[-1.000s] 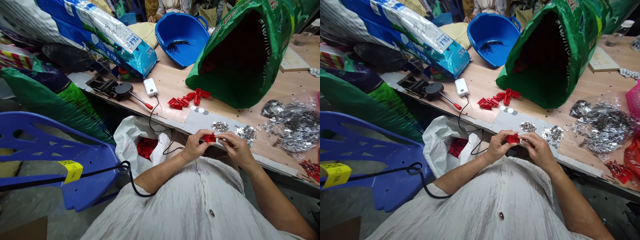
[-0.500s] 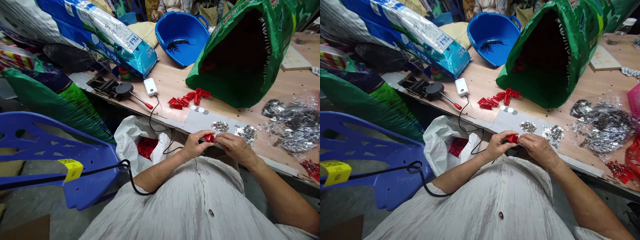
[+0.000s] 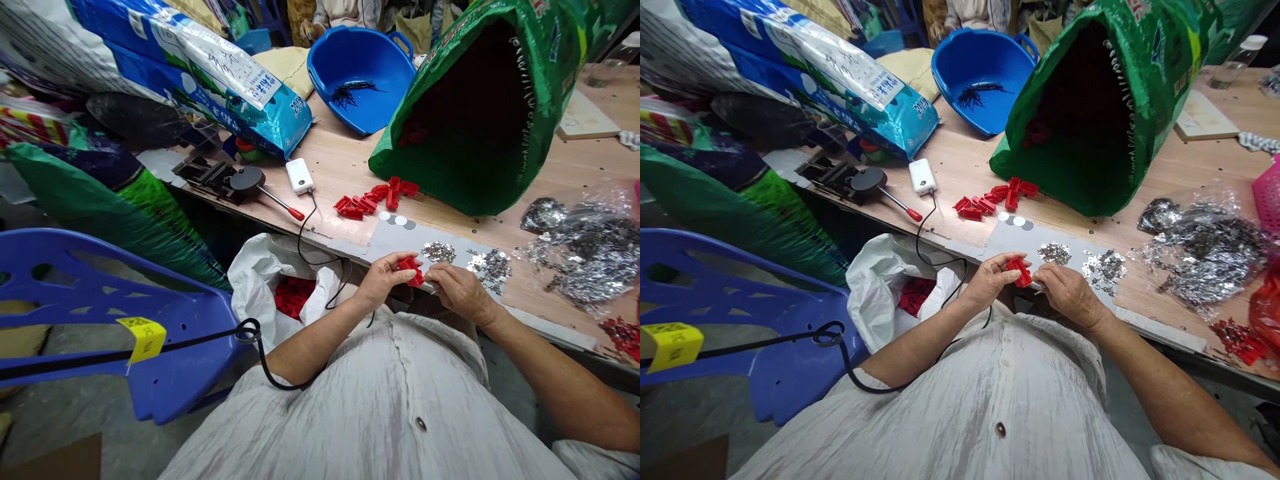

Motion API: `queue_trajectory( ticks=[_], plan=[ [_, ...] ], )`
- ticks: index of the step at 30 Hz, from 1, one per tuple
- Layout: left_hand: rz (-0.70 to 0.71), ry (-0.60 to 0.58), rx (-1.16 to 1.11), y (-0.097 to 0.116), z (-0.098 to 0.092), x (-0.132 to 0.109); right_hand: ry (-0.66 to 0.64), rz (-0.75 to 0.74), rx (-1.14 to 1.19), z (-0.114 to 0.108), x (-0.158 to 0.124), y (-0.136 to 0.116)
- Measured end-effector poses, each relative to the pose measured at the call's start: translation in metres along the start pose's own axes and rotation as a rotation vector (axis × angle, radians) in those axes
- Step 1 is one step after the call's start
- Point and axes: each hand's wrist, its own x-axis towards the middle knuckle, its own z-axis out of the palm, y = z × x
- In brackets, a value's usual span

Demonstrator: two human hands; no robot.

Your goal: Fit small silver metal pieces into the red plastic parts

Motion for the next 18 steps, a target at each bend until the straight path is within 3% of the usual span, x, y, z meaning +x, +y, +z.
queue_trajectory(
  ticks=[3,6,11,14,18],
  plan=[
    [-0.003,0.039,-0.015,-0.001,-0.004,0.005,0.066,0.069,-0.046,0.005,-0.005,0.008],
    [0.033,0.064,0.040,-0.005,-0.009,0.011,0.035,0.193,-0.147,0.010,-0.010,0.018],
    [0.169,0.041,0.402,-0.011,-0.012,0.019,-0.088,0.318,-0.322,0.014,-0.015,0.029],
    [0.217,0.009,0.639,-0.012,-0.012,0.022,-0.068,0.372,-0.293,0.008,-0.015,0.030],
    [0.255,-0.053,0.783,-0.012,-0.014,0.024,-0.012,0.490,-0.140,-0.003,-0.015,0.022]
  ],
)
